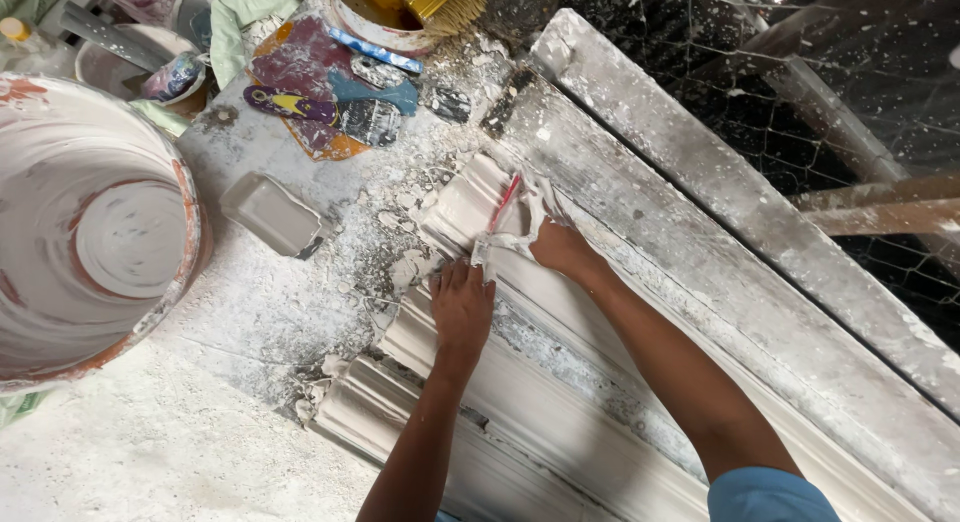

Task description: The person applies white plaster paste along decorative gypsum cornice moldings laid on a workbench, drawing a small red scraper along the grooves to fill and smooth them. They then wash their hands at a tap, dry them on a cloth, and press and smooth the molding surfaces by hand.

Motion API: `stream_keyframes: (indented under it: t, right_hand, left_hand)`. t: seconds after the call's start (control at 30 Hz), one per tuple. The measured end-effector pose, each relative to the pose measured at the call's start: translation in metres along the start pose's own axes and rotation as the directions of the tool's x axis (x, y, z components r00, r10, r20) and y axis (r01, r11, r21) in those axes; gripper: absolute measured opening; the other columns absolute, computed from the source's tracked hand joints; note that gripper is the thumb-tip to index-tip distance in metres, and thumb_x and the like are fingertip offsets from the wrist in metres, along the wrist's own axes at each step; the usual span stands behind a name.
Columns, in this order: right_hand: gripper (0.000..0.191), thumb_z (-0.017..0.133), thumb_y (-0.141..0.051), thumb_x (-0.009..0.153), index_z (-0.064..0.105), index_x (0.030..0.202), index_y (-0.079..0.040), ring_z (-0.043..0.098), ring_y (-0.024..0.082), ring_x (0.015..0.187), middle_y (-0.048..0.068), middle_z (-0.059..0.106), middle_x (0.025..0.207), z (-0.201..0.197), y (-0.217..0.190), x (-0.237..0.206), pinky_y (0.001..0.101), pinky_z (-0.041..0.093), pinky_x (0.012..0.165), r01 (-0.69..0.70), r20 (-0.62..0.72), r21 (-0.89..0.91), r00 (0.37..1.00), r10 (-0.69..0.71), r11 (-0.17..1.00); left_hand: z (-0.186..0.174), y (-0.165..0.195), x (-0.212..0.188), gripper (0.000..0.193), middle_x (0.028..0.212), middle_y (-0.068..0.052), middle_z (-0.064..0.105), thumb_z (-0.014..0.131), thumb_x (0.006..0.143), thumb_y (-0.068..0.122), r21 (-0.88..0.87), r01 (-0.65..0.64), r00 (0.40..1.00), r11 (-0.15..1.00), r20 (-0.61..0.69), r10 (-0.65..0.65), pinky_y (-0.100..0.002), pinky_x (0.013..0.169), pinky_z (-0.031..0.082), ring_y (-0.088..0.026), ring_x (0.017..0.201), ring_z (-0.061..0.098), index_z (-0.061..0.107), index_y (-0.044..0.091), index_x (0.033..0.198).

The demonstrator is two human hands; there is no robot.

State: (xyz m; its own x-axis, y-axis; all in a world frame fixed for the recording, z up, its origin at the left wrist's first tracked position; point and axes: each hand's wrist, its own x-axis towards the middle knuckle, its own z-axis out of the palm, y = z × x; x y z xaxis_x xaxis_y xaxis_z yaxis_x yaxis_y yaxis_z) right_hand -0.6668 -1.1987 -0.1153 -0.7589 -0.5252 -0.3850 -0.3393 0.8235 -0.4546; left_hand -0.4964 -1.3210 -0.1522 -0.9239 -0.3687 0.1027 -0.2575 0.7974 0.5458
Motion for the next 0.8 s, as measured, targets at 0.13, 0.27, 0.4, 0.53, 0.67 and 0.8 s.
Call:
stream_keyframes:
  t: [0.13,0.27,0.4,0.53,0.67,0.8]
  right_hand:
    - [0.12,0.076,-0.053,0.082,-0.005,0.165,-0.018,0.013,0.045,0.155,0.022,0.004,0.169,-0.001,0.011,-0.027,0.0472,0.028,0.122,0.001,0.002,0.031,1.0,-0.001,1.0]
    - [0.121,0.076,-0.058,0.084,-0.004,0.163,-0.013,0.004,0.045,0.156,0.02,0.0,0.173,0.002,0.036,-0.051,0.049,0.018,0.125,0.08,-0.019,0.014,0.997,-0.08,0.997]
    - [0.122,0.075,-0.06,0.084,-0.006,0.163,-0.014,0.003,0.045,0.156,0.022,0.001,0.171,0.005,0.068,-0.074,0.0484,0.018,0.125,0.012,0.022,-0.03,1.0,-0.011,0.999]
    - [0.125,0.074,-0.063,0.082,-0.009,0.162,-0.015,0.003,0.046,0.156,0.023,0.004,0.171,0.007,0.1,-0.104,0.0485,0.017,0.125,-0.027,0.028,-0.033,0.999,0.028,0.999]
    - [0.128,0.073,-0.065,0.082,-0.014,0.163,-0.016,0.003,0.046,0.156,0.024,0.008,0.17,0.01,0.13,-0.134,0.0489,0.016,0.125,-0.067,0.052,-0.055,0.996,0.07,0.996]
    - [0.131,0.074,-0.062,0.081,-0.021,0.16,-0.018,0.005,0.048,0.154,0.025,0.01,0.169,0.013,0.166,-0.169,0.048,0.018,0.124,-0.055,0.019,-0.024,0.998,0.056,0.998]
  left_hand:
    - [-0.001,0.019,-0.016,0.039,0.115,-0.014,0.066,0.079,0.083,0.019,-0.092,-0.034,0.998,0.995,0.045,0.038,-0.051,0.095,0.044,-0.034,0.113,0.059,0.065,0.004,0.115]
    - [0.007,0.039,-0.032,0.04,0.113,-0.014,0.065,0.079,0.08,0.02,-0.089,-0.084,0.995,0.993,0.039,0.088,-0.051,0.094,0.043,-0.034,0.112,0.058,0.065,0.004,0.114]
    - [0.021,0.062,-0.051,0.037,0.115,-0.016,0.063,0.079,0.081,0.021,-0.081,-0.104,0.99,0.991,0.085,0.111,-0.049,0.097,0.044,-0.035,0.113,0.057,0.064,0.003,0.11]
    - [0.037,0.089,-0.075,0.036,0.114,-0.017,0.062,0.079,0.082,0.02,-0.118,-0.104,0.987,0.988,0.109,0.117,-0.05,0.098,0.045,-0.036,0.113,0.057,0.063,0.002,0.109]
    - [0.055,0.119,-0.101,0.055,0.112,-0.018,0.061,0.079,0.082,0.015,-0.183,-0.091,0.988,0.979,0.105,0.112,-0.049,0.095,0.047,-0.037,0.109,0.057,0.058,-0.002,0.13]
    - [0.076,0.154,-0.131,0.059,0.114,-0.019,0.06,0.078,0.083,0.011,-0.173,-0.132,0.989,0.976,0.043,0.142,-0.047,0.094,0.05,-0.036,0.108,0.057,0.055,-0.003,0.135]
